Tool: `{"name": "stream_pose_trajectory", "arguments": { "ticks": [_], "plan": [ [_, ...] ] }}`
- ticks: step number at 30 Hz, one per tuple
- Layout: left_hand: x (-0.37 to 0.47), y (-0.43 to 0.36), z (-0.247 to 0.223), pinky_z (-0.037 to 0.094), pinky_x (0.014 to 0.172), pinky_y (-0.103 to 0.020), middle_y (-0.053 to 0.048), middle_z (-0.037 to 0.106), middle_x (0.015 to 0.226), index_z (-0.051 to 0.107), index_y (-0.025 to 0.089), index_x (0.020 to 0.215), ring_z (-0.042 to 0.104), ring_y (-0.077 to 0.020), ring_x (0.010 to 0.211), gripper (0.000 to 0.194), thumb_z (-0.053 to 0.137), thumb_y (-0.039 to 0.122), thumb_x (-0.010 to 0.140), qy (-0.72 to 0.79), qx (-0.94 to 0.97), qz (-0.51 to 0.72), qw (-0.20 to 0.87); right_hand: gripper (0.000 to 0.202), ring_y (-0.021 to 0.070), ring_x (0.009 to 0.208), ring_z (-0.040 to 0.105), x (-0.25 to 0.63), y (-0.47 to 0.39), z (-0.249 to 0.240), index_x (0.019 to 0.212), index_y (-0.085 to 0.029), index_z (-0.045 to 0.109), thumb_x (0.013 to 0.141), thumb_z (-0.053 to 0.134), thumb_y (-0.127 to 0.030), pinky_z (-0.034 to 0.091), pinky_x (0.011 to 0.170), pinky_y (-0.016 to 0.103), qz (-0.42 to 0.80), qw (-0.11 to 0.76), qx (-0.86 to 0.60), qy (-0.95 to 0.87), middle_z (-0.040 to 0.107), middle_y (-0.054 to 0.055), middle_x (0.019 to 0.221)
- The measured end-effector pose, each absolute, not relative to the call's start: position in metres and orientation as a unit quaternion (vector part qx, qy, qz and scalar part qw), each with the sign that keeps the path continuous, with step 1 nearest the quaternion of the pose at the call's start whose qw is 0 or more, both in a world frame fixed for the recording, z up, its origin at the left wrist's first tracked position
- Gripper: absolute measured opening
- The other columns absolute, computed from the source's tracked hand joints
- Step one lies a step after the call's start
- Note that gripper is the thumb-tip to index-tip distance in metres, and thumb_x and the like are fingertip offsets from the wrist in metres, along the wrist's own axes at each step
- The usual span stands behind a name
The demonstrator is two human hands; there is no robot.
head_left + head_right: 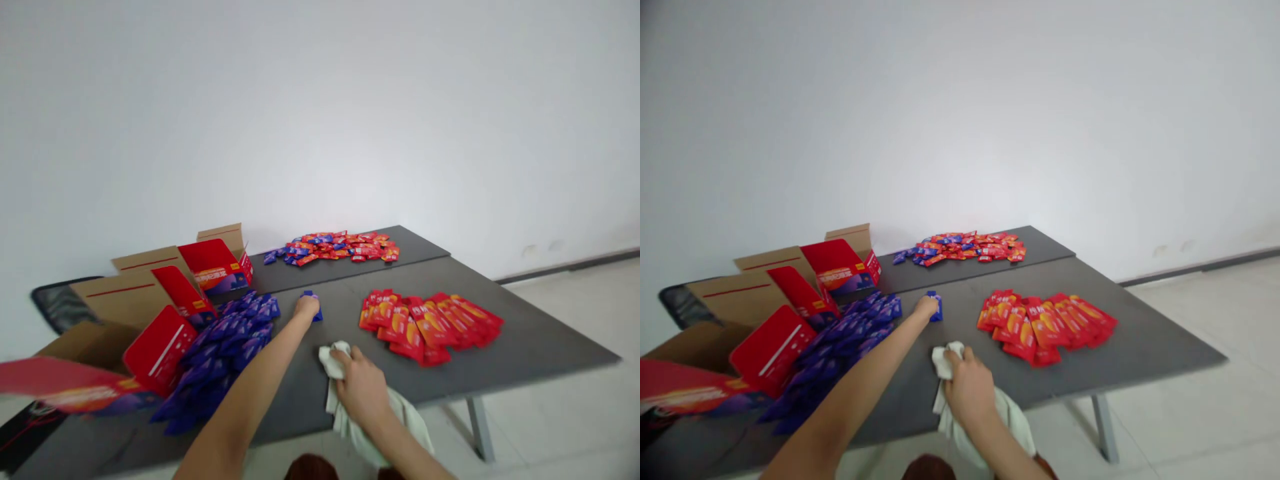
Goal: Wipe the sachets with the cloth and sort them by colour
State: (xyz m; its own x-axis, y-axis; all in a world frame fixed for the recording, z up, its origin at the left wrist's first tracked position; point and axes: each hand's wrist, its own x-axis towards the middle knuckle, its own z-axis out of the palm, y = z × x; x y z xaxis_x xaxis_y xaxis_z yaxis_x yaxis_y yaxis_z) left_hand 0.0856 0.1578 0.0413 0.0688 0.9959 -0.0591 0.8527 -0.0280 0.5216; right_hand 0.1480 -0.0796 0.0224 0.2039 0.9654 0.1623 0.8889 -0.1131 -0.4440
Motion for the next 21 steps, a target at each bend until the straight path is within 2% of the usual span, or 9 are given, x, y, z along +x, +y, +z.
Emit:
{"name": "stream_pose_trajectory", "arguments": {
  "ticks": [2, 4, 8, 11, 13, 16, 19, 21],
  "plan": [
    [0.073, 0.116, 0.03, 0.048, 0.077, -0.033, -0.023, 0.067, 0.107, 0.069, 0.008, 0.101, 0.064, -0.0295, 0.102, 0.035, 0.048, 0.034, 0.09, 0.666, 0.699, 0.127, 0.228, 0.047, 0.0182, 0.087, 0.063, 0.15, -0.084, 0.027, 0.125, -0.034, 0.058, 0.082, 0.048, -0.019, 0.043, 0.076, 0.026, 0.091, 0.238, -0.748, -0.613, 0.063, 0.004, 0.106],
    [0.058, 0.072, 0.021, 0.046, 0.081, -0.033, -0.02, 0.067, 0.111, 0.067, 0.012, 0.109, 0.063, -0.0286, 0.105, 0.04, 0.044, 0.038, 0.091, 0.655, 0.716, 0.116, 0.212, 0.049, 0.0183, 0.091, 0.062, 0.153, -0.09, 0.03, 0.13, -0.034, 0.055, 0.084, 0.046, -0.02, 0.042, 0.079, 0.026, 0.084, 0.26, -0.745, -0.609, 0.063, 0.004, 0.109],
    [0.032, -0.017, 0.012, 0.04, 0.092, -0.045, -0.021, 0.058, 0.126, 0.053, 0.012, 0.132, 0.051, -0.0326, 0.116, 0.05, 0.037, 0.038, 0.093, 0.614, 0.769, 0.181, -0.004, 0.057, 0.0186, 0.096, 0.06, 0.155, -0.102, 0.038, 0.143, -0.037, 0.038, 0.088, 0.041, -0.021, 0.042, 0.08, 0.025, 0.038, 0.263, -0.733, -0.626, 0.061, 0.002, 0.115],
    [0.017, -0.068, 0.008, 0.034, 0.097, -0.05, -0.018, 0.054, 0.133, 0.058, 0.012, 0.128, 0.044, -0.033, 0.119, 0.047, 0.035, 0.035, 0.094, 0.583, 0.773, 0.231, -0.095, 0.06, 0.0179, 0.096, 0.059, 0.148, -0.101, 0.041, 0.146, -0.041, 0.03, 0.09, 0.039, -0.022, 0.043, 0.079, 0.025, 0.011, 0.238, -0.706, -0.667, 0.059, 0.001, 0.115],
    [0.01, -0.09, 0.002, 0.026, 0.104, -0.052, -0.015, 0.059, 0.127, 0.066, 0.015, 0.118, 0.044, -0.0313, 0.116, 0.045, 0.033, 0.034, 0.095, 0.574, 0.773, 0.251, -0.098, 0.056, 0.0172, 0.097, 0.058, 0.142, -0.095, 0.037, 0.141, -0.044, 0.038, 0.089, 0.041, -0.022, 0.043, 0.079, 0.024, 0.004, 0.215, -0.68, -0.701, 0.054, 0.001, 0.118],
    [0.001, -0.107, -0.007, 0.016, 0.111, -0.052, -0.01, 0.06, 0.13, 0.063, 0.016, 0.124, 0.045, -0.0284, 0.113, 0.045, 0.031, 0.032, 0.096, 0.566, 0.777, 0.263, -0.085, 0.046, 0.0166, 0.101, 0.055, 0.139, -0.08, 0.029, 0.131, -0.041, 0.053, 0.09, 0.045, -0.023, 0.043, 0.084, 0.024, 0.008, 0.186, -0.667, -0.721, 0.043, 0.004, 0.127],
    [-0.005, -0.108, -0.008, 0.02, 0.11, -0.05, -0.008, 0.057, 0.135, 0.06, 0.017, 0.128, 0.045, -0.0275, 0.113, 0.048, 0.028, 0.032, 0.096, 0.568, 0.784, 0.244, -0.052, 0.043, 0.0186, 0.107, 0.051, 0.146, -0.062, 0.029, 0.13, -0.04, 0.055, 0.093, 0.043, -0.023, 0.042, 0.088, 0.026, 0.007, 0.156, -0.713, -0.684, 0.04, 0.006, 0.127],
    [-0.007, -0.105, -0.002, 0.024, 0.106, -0.053, -0.009, 0.058, 0.134, 0.063, 0.018, 0.125, 0.046, -0.0291, 0.112, 0.049, 0.026, 0.033, 0.096, 0.579, 0.787, 0.213, -0.017, 0.042, 0.0204, 0.107, 0.049, 0.151, -0.053, 0.034, 0.131, -0.04, 0.054, 0.095, 0.039, -0.024, 0.042, 0.087, 0.028, 0.006, 0.122, -0.75, -0.65, 0.042, 0.007, 0.123]
  ]
}}
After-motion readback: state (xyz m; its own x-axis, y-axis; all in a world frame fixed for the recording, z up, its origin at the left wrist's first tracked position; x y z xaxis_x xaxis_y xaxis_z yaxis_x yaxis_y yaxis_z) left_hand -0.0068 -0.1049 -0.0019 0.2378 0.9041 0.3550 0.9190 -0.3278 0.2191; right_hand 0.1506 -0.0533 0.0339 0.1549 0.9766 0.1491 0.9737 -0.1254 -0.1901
